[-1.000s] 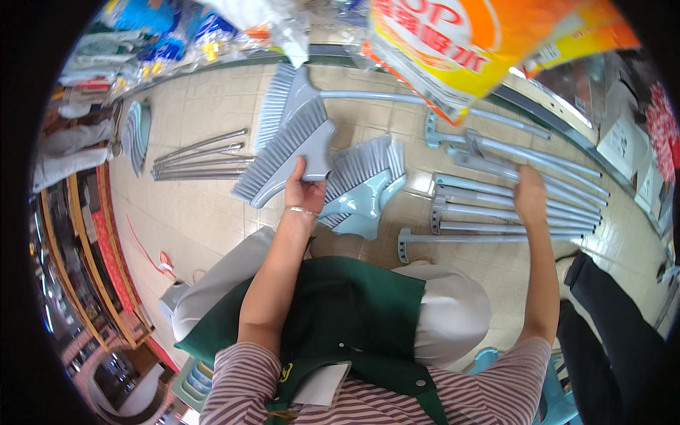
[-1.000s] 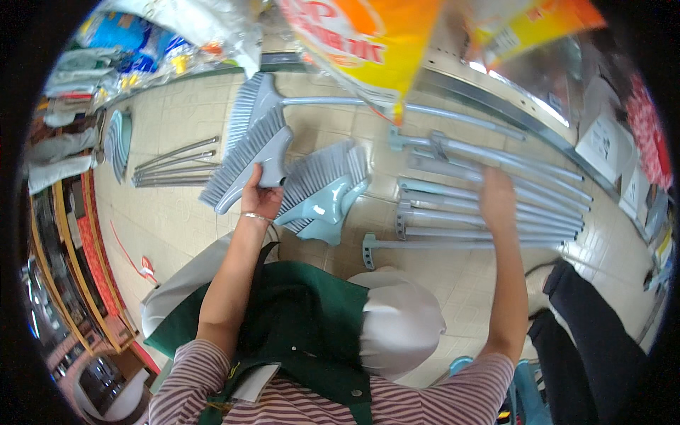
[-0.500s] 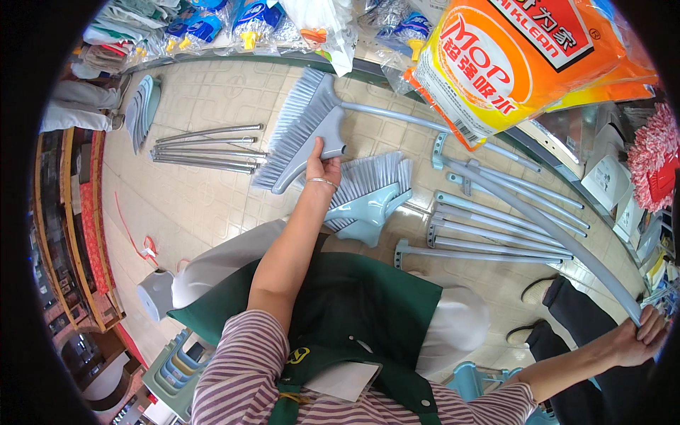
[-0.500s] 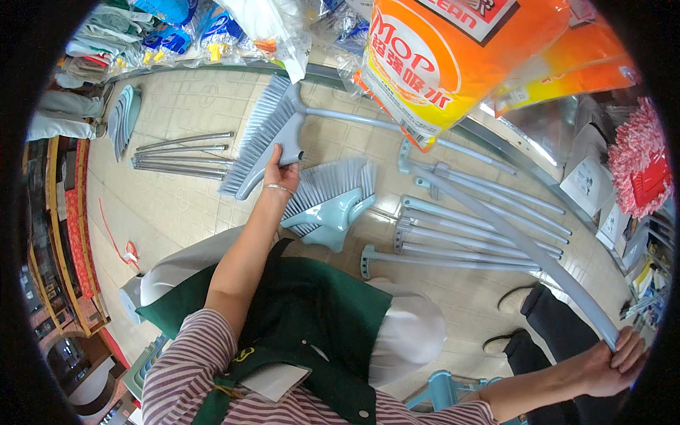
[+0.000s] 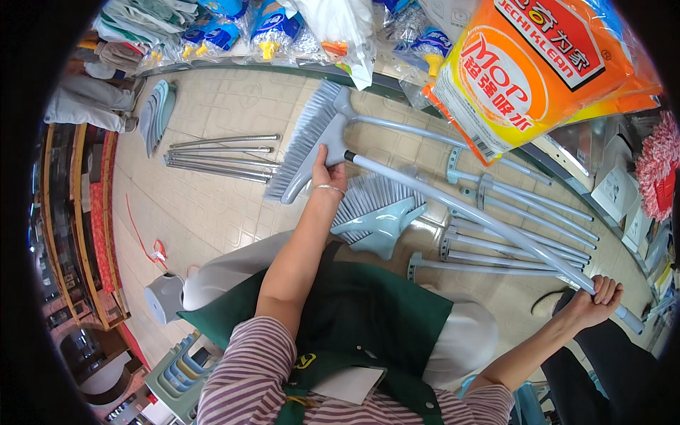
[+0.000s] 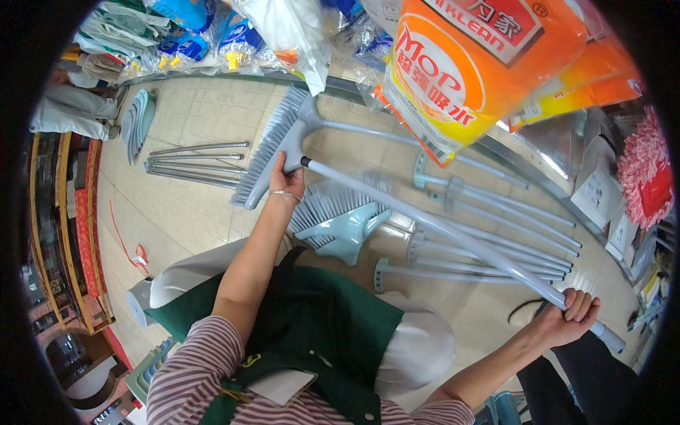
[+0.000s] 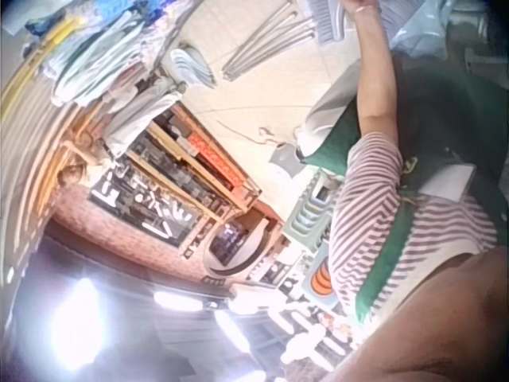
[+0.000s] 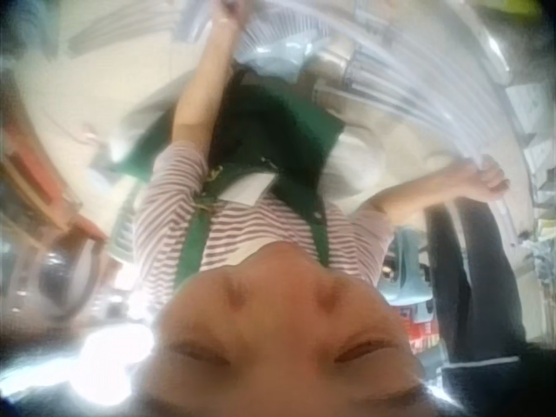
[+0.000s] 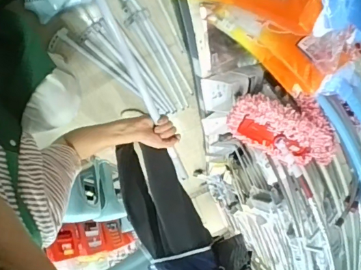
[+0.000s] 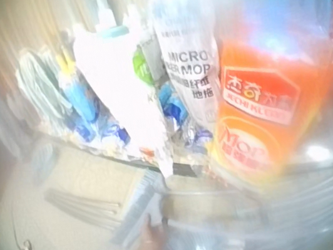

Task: The person assembles brooms and dustpans by attaching metal poles to broom heads and dustpan handles. They pick up parts from the floor, connect them, and place the completed items on a display rack.

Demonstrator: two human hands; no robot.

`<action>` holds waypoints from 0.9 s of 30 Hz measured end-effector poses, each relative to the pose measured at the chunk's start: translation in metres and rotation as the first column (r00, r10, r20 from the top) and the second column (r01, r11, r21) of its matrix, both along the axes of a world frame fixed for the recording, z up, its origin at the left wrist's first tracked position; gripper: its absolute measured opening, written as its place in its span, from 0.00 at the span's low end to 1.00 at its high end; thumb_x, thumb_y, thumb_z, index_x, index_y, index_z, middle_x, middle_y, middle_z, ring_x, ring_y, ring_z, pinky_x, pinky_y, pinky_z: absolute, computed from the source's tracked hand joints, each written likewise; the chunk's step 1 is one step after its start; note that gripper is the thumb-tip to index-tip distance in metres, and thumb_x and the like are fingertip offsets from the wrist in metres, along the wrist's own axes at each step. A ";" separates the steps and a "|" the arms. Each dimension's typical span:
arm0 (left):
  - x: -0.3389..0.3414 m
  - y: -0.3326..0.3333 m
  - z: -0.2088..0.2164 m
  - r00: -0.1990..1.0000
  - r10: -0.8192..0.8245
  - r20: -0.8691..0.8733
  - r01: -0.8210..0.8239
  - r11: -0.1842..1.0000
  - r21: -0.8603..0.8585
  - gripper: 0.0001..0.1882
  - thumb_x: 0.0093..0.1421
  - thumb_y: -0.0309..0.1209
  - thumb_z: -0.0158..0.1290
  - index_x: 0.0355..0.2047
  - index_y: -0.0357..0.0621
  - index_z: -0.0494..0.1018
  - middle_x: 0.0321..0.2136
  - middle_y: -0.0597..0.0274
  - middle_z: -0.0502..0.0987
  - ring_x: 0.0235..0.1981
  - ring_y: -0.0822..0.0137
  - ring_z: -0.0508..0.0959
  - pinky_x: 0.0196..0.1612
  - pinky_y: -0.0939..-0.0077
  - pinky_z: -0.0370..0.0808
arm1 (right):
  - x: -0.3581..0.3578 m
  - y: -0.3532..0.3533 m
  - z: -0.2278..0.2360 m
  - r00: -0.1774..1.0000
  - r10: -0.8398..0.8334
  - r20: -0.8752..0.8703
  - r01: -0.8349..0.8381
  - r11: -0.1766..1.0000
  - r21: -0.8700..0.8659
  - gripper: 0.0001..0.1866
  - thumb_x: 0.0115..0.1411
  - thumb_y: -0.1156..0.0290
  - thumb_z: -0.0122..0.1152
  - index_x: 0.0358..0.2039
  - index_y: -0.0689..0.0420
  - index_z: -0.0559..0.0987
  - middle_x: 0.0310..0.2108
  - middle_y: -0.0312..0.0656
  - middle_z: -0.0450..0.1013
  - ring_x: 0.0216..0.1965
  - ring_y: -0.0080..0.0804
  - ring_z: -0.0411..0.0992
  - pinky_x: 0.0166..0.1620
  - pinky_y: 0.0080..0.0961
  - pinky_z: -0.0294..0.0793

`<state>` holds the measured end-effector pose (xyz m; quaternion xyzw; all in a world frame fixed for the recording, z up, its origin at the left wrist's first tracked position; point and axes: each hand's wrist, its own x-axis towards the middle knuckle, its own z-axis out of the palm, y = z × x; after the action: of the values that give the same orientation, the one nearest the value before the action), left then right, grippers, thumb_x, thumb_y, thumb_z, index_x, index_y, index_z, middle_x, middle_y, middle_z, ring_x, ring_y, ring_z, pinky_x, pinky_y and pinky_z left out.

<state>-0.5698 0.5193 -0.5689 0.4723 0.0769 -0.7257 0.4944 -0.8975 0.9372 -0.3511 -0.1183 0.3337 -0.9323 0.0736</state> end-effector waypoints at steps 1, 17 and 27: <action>0.001 0.000 0.002 1.000 0.003 0.000 -0.003 1.000 -0.005 0.12 0.55 0.31 0.58 0.37 0.39 0.72 0.35 0.59 0.77 0.36 0.66 0.79 0.40 0.73 0.80 | 0.000 -0.001 -0.001 1.000 0.010 -0.003 -0.010 1.000 -0.009 0.11 0.65 0.72 0.37 0.25 0.57 0.64 0.11 0.29 0.45 0.12 0.18 0.44 0.21 0.20 0.50; 0.005 -0.003 0.016 0.998 -0.043 -0.048 0.033 0.980 -0.197 0.11 0.56 0.27 0.56 0.38 0.37 0.71 0.37 0.58 0.77 0.39 0.64 0.78 0.43 0.69 0.79 | 0.013 -0.027 -0.120 0.864 -0.087 0.495 -0.247 0.785 0.568 0.18 0.60 0.61 0.56 0.46 0.59 0.70 0.43 0.43 0.71 0.46 0.31 0.71 0.49 0.29 0.73; 0.003 0.000 0.009 0.999 -0.047 -0.010 0.046 0.995 -0.087 0.11 0.54 0.26 0.57 0.38 0.38 0.71 0.37 0.57 0.77 0.39 0.61 0.78 0.44 0.65 0.79 | 0.032 -0.003 -0.163 0.856 0.137 0.498 -0.289 0.927 0.240 0.17 0.58 0.66 0.59 0.43 0.63 0.70 0.48 0.51 0.68 0.56 0.43 0.61 0.57 0.38 0.63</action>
<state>-0.5665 0.5191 -0.5603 0.4475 0.0373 -0.7426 0.4968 -0.8658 0.9345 -0.5145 0.0888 0.4307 -0.8553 0.2740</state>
